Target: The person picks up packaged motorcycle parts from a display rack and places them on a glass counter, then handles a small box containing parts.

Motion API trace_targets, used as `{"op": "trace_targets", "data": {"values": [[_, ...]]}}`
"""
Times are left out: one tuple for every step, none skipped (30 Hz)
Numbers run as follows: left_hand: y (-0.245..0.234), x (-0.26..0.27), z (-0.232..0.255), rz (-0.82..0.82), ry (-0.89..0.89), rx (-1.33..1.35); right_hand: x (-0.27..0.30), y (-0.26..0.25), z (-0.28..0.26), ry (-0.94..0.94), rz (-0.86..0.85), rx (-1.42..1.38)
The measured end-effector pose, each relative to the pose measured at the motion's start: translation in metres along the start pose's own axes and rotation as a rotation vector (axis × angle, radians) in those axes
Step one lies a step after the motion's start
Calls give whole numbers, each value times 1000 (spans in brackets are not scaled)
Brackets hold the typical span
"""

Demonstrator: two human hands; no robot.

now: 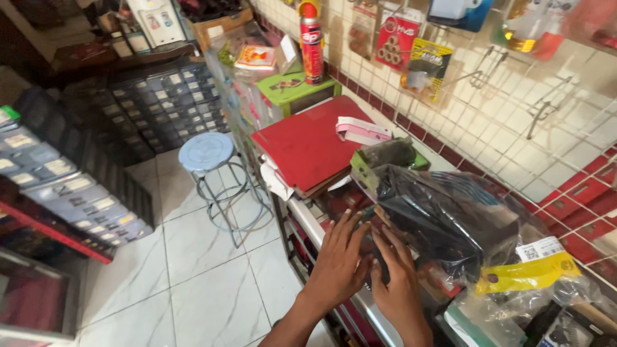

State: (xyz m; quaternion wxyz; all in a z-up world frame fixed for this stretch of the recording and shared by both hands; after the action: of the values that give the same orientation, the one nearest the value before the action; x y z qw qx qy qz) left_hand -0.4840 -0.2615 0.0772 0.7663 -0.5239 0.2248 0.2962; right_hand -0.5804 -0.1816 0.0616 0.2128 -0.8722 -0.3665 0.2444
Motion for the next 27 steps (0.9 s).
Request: {"op": "trace_targets", "data": {"values": [[0, -4, -1, 8, 11, 18, -1, -3, -3, -26, 27, -7], [0, -9, -3, 15, 22, 37, -3, -6, -7, -52, 55, -13], [0, -14, -5, 24, 34, 56, -4, -9, -11, -78, 83, -17], [-2, -20, -8, 45, 44, 77, -7, -11, -14, -85, 90, -27], [-3, -27, -11, 66, 55, 100, -11, -14, -16, -91, 99, -37], [-5, -34, -14, 86, 66, 122, -14, -15, -19, -97, 108, -46], [-7, -40, -19, 104, 63, 165, -18, -18, -22, -94, 131, -51], [-9, -46, -24, 122, 60, 208, -22, -21, -24, -91, 153, -55], [-11, -53, -29, 140, 55, 251, -27, -23, -27, -88, 175, -58], [-13, -59, -35, 157, 39, 295, -33, -25, -31, -99, 184, -58], [-14, -64, -43, 174, 20, 340, -39, -25, -35, -110, 189, -57], [-15, -70, -50, 190, 0, 385, -44, -25, -39, -121, 194, -55], [-17, -77, -58, 200, -5, 417, -51, -25, -43, -115, 199, -69], [-19, -84, -66, 209, -11, 449, -58, -24, -47, -109, 204, -83], [-20, -91, -75, 218, -16, 479, -66, -22, -51, -104, 210, -98], [-20, -99, -84, 216, -7, 503, -74, -21, -55, -116, 233, -89], [-21, -107, -94, 212, 0, 526, -82, -19, -61, -127, 256, -81], [-21, -115, -103, 207, 7, 549, -91, -17, -66, -137, 278, -72], [-21, -123, -113, 209, 14, 593, -100, -15, -70, -142, 295, -76], [-21, -130, -124, 210, 21, 637, -111, -13, -73, -146, 312, -80], [-21, -139, -135, 209, 30, 681, -121, -11, -77, -150, 331, -86], [-16, -150, -148, 188, -1, 750, -133, -10, -81, -159, 356, -64], [-8, -163, -161, 161, -35, 818, -145, -10, -83, -162, 381, -44], [0, -176, -174, 134, -71, 885, -157, -10, -83, -165, 406, -24], [8, -187, -186, 103, -109, 922, -168, -10, -82, -143, 419, -12], [16, -199, -198, 71, -148, 958, -179, -10, -79, -120, 432, 0], [23, -214, -208, 42, -180, 993, -192, -12, -77, -104, 448, 13]]}}
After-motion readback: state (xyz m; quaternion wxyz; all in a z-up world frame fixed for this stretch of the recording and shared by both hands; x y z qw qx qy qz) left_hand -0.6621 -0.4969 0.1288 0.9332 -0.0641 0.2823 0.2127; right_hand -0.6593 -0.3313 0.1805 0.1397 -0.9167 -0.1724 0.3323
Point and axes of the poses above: each hand's wrist, its own x-axis away from the middle knuckle, its own y-axis out of the palm, z = x × y, the point moved 7 cm from there along -x, towards the middle knuckle, and after that the axes turned 14 degrees about y, right-handed, at the moved point
